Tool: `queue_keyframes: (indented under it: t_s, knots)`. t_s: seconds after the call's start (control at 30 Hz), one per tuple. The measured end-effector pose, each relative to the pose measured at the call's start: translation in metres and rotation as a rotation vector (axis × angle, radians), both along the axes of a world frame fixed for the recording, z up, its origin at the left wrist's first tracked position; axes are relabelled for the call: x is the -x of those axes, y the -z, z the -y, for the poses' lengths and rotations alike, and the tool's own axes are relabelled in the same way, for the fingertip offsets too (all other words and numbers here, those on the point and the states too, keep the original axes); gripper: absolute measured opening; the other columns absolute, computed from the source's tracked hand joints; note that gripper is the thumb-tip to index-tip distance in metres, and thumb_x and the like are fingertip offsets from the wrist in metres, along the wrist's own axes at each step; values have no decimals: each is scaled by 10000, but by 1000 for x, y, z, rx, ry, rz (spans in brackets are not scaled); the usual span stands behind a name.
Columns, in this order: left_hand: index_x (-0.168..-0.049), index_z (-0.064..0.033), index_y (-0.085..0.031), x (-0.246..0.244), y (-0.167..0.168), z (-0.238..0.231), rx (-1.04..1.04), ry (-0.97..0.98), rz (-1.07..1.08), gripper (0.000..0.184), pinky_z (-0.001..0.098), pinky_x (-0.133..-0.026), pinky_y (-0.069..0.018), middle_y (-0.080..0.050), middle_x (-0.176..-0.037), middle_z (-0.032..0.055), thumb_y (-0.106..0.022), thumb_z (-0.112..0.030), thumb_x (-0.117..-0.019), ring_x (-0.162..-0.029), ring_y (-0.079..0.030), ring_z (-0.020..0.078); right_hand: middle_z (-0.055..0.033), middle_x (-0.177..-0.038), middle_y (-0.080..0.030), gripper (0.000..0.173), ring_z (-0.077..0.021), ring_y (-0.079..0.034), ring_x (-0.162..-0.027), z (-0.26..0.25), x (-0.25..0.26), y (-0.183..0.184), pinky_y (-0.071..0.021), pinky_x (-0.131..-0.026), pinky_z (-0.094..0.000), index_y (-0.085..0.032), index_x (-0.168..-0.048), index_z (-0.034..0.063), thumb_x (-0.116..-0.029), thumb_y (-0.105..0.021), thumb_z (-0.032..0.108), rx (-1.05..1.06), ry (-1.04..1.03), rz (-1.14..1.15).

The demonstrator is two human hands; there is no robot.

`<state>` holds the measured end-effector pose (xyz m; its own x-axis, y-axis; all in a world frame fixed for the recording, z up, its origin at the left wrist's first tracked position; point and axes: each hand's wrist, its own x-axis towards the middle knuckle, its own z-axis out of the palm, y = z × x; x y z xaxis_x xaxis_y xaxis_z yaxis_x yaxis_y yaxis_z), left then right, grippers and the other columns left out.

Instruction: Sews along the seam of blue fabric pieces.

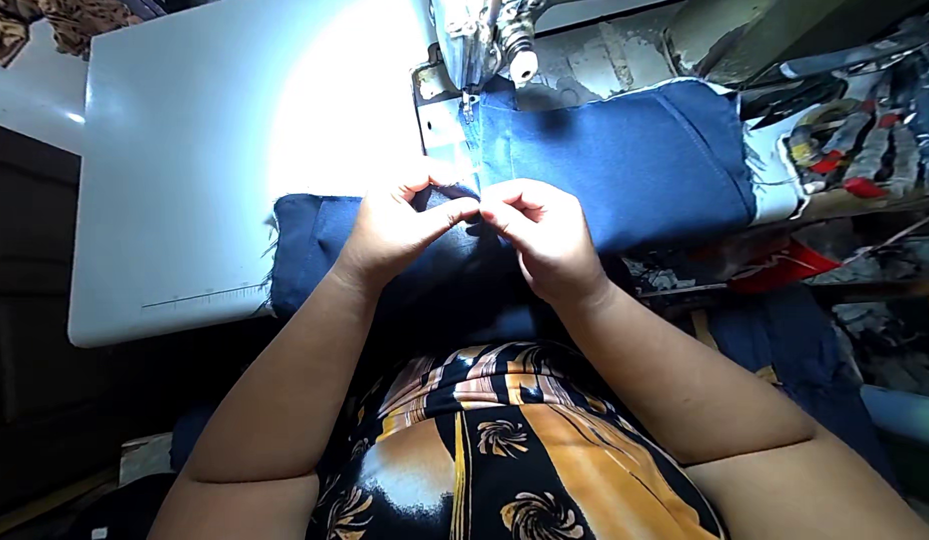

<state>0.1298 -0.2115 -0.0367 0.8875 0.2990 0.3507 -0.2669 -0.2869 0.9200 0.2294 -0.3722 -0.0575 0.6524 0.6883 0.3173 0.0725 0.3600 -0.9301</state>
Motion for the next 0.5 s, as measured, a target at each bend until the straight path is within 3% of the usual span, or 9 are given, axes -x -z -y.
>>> queue_keyframes:
  t_s: [0.1,0.2,0.3,0.4,0.5]
  knots:
    - [-951,-56,-694,0,0,5,-28,-26,44,111,258,-862,-562,-684,-1008,1,-771,-44,-871,-960,-653,77,-76,-1001,-694,20,-112,-694,-947,2,-4,4,-622,-828,-260,-699,-922,-19,-908,-711,-11,-14,12,95]
    - [-961,-49,-725,2,-6,6,-87,-41,-41,80,230,-895,-558,-704,-1031,3,-751,-86,-895,-1003,-661,54,-51,-957,-704,24,-70,-682,-861,4,-8,4,-596,-771,-221,-704,-922,-14,-924,-682,-7,5,-3,115]
    - [-1058,-69,-755,2,-18,2,7,39,-303,159,229,-920,-548,-714,-1088,-8,-651,-143,-963,-1038,-658,36,-6,-991,-721,61,-19,-673,-883,8,-13,6,-579,-788,-189,-709,-925,21,-929,-654,-6,38,-65,117]
    - [-1029,-69,-756,2,-23,0,139,101,-360,139,238,-903,-559,-728,-1032,-8,-633,-98,-971,-988,-673,48,32,-930,-704,91,-6,-655,-851,9,-15,10,-566,-777,-189,-707,-921,53,-933,-637,-5,50,-133,66]
    - [-953,-89,-751,2,-23,0,106,84,-328,110,199,-835,-558,-732,-964,-37,-641,-89,-968,-904,-669,16,35,-859,-679,82,-13,-639,-794,9,-16,13,-553,-736,-189,-695,-916,53,-948,-632,11,68,-161,34]
